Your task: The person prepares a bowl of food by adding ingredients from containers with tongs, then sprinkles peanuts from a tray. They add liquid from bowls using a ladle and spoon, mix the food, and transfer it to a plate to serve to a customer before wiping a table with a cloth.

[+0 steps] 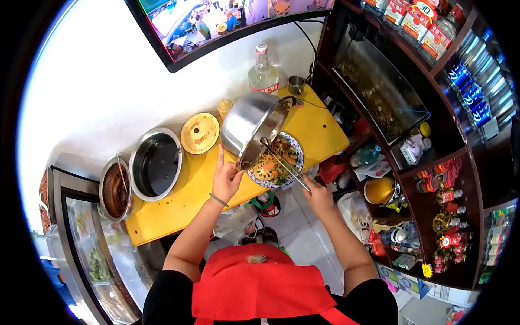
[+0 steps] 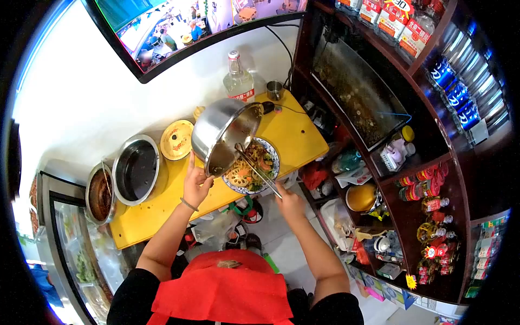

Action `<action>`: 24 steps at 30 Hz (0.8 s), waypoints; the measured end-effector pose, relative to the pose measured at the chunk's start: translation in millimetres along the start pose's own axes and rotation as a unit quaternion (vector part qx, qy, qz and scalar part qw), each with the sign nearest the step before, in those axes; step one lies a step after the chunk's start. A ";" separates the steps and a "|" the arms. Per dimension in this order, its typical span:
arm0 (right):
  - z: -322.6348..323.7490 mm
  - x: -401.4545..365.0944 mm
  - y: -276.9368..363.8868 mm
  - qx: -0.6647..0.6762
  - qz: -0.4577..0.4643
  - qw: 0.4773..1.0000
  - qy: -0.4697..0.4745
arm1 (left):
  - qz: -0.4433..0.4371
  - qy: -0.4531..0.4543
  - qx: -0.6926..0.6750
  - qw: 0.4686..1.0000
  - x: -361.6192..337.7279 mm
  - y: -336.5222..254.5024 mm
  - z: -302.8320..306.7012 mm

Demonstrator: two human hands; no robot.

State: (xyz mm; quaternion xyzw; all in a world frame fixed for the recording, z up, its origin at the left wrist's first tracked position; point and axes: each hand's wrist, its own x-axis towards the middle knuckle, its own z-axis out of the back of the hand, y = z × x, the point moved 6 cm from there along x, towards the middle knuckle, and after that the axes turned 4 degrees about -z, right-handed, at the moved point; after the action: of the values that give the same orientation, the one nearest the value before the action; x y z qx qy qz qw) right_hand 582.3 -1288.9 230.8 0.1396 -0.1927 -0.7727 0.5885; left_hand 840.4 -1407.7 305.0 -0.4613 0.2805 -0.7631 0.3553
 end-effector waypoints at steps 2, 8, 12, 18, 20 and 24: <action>8.6 -7.4 -3.7 -0.042 -0.019 0.998 0.044 | -0.010 0.011 0.037 0.999 -0.8 1.8 0.4; 6.7 10.4 37.6 0.002 0.031 0.997 -0.071 | 0.012 0.024 0.000 1.000 -0.4 -21.6 2.8; 1.4 -7.5 16.3 -0.017 0.048 0.993 -0.108 | 0.023 0.006 -0.047 0.999 -1.9 -16.8 8.0; 19.7 -40.4 0.2 0.011 0.000 1.000 -0.024 | 0.058 0.000 0.044 0.997 -11.1 -12.9 25.4; 29.8 -37.6 28.3 0.106 0.038 0.991 -0.078 | 0.064 -0.049 -0.015 0.997 -18.9 -20.2 25.0; 27.7 -21.1 90.7 0.241 0.061 0.968 0.031 | 0.187 -0.155 -0.225 0.944 -60.9 -10.2 22.6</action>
State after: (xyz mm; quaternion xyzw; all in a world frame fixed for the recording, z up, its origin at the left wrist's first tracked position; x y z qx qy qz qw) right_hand 653.3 -1286.0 297.1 0.2888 -0.3632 -0.6617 0.5890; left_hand 877.5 -1355.1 291.5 -0.5811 0.4678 -0.5189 0.4174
